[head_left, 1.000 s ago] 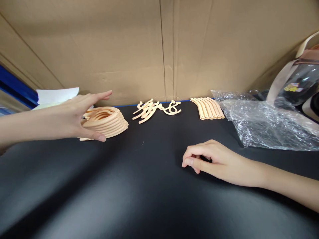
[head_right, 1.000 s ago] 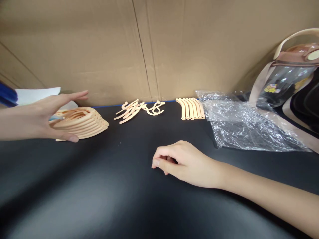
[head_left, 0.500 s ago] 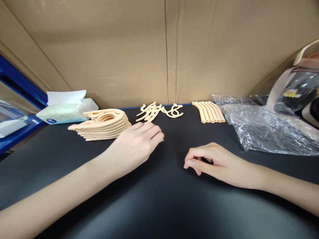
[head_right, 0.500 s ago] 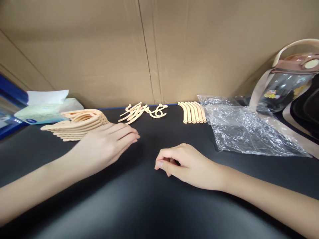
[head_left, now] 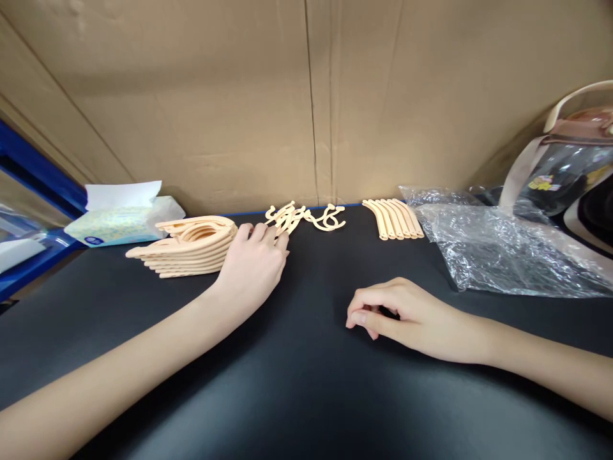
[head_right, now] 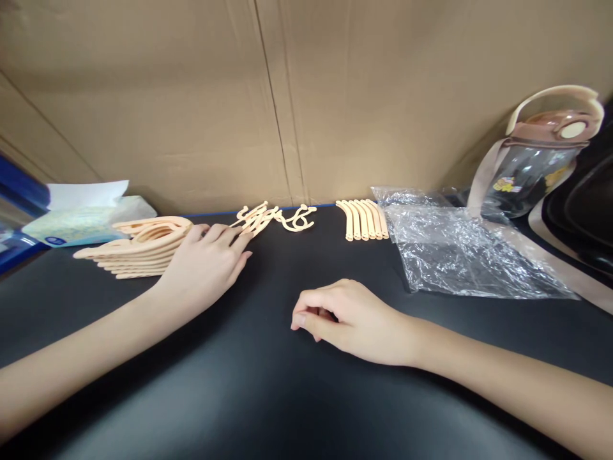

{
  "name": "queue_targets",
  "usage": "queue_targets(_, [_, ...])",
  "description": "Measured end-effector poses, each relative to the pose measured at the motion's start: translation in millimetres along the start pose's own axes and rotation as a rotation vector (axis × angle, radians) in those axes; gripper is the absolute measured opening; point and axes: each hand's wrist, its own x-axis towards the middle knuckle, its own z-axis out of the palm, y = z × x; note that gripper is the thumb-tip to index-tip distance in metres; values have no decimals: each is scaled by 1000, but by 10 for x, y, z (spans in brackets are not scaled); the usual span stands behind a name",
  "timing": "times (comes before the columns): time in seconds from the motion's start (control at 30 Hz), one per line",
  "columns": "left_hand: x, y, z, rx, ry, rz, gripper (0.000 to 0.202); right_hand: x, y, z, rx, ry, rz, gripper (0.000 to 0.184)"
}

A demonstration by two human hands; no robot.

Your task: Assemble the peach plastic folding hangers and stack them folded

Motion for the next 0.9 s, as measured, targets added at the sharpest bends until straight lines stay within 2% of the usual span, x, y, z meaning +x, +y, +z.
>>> queue_targets(0.23, [21, -65, 11, -5, -31, 24, 24, 12, -2, 5, 6, 3, -5, 21])
queue_targets(0.4, [134, -77, 5, 11, -24, -35, 19, 2, -2, 6, 3, 3, -4, 21])
queue_targets(0.53, [227, -96, 45, 29, -22, -61, 23, -3, 3, 0, 1, -2, -7, 22])
queue_targets(0.9, [321, -120, 127, 51, 19, -13, 24, -7, 14, -11, -12, -3, -16, 21])
